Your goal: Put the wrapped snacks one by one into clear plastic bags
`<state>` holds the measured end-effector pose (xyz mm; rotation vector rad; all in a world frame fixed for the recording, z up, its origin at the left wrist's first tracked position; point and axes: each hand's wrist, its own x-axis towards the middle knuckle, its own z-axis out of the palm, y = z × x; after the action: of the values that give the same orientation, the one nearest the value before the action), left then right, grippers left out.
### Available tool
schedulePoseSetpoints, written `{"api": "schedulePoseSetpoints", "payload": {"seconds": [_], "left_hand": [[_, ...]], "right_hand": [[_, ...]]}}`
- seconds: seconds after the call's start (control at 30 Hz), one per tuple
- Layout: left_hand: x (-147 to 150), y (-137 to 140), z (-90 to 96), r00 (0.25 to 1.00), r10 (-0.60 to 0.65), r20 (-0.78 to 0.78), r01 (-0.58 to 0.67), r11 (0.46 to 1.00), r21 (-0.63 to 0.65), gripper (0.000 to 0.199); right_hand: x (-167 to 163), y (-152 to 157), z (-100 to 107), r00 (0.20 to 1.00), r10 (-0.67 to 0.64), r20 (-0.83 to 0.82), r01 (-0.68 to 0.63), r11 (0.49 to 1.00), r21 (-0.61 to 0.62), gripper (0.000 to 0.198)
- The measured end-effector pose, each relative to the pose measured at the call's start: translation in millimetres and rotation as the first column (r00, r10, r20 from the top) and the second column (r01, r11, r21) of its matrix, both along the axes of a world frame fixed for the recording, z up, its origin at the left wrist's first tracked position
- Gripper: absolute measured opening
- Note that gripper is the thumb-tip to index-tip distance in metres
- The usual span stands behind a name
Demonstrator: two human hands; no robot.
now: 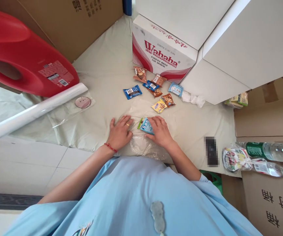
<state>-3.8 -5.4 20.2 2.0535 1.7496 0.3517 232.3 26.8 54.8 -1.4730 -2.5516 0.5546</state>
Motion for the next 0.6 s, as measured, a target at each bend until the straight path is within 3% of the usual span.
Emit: {"api": "schedulePoseSetpoints", "payload": {"seconds": [0.2, 0.47, 0.6], "left_hand": [[-14, 0, -4.9, 1.000, -0.019, 0.009, 0.019, 1.000, -0.001, 0.069], [-13, -5, -10.5, 0.999, -0.008, 0.036, 0.007, 0.999, 0.034, 0.069], [-19, -3, -14.7, 0.984, 0.148, 0.100, -0.157, 0.984, 0.081, 0.065]], "right_hand": [[-19, 6, -4, 0.993, 0.009, 0.119, -0.002, 0.999, -0.053, 0.065], [-5, 9, -11, 0.994, 0.008, 0.111, -0.001, 0.998, -0.061, 0.066], [3, 8, -17, 0.996, 0.010, 0.089, -0.004, 0.998, -0.063, 0.068]]}}
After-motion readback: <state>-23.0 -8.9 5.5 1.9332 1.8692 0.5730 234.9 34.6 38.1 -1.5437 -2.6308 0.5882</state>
